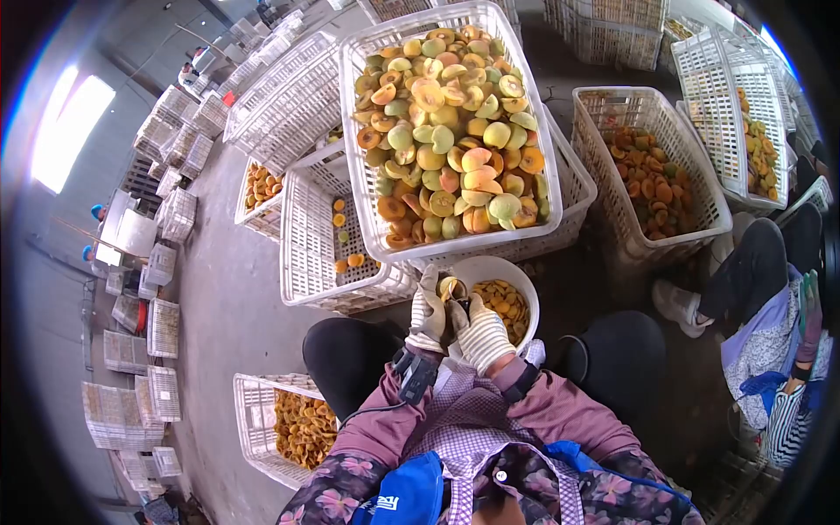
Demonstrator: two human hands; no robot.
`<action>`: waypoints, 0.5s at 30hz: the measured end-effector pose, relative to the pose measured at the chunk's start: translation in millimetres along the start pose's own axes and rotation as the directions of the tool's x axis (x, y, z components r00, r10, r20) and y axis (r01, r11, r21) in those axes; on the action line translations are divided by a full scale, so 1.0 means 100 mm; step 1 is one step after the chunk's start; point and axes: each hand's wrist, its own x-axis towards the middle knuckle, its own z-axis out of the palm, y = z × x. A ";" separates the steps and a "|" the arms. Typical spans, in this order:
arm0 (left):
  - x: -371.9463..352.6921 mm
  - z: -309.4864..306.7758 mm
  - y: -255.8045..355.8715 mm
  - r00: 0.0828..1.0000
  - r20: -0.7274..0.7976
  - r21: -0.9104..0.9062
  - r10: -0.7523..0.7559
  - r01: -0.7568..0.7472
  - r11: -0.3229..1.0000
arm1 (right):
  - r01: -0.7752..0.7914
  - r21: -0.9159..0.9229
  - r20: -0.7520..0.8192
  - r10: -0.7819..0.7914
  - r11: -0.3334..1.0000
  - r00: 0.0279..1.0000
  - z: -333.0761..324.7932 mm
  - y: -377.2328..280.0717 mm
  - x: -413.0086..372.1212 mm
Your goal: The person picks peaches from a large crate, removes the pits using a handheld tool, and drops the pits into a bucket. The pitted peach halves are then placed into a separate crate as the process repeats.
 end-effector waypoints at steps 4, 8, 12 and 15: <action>0.04 0.02 -0.03 0.981 -0.191 0.170 -0.024 0.058 0.984 | 0.012 -0.177 0.044 -0.004 0.984 0.999 -0.06 -0.09 -0.06; 0.02 -0.06 -0.08 0.987 -0.132 0.253 0.089 -0.053 0.966 | 0.014 -0.219 0.079 0.003 0.976 0.997 -0.08 -0.15 -0.10; -0.05 0.08 0.13 0.988 -0.087 0.194 0.128 -0.109 0.975 | 0.026 -0.109 0.150 -0.010 0.994 0.989 0.03 -0.04 -0.09; 0.03 0.00 0.25 0.954 -0.103 0.082 -0.282 0.291 0.953 | -0.157 0.492 0.350 -0.029 0.857 0.936 0.24 0.21 -0.07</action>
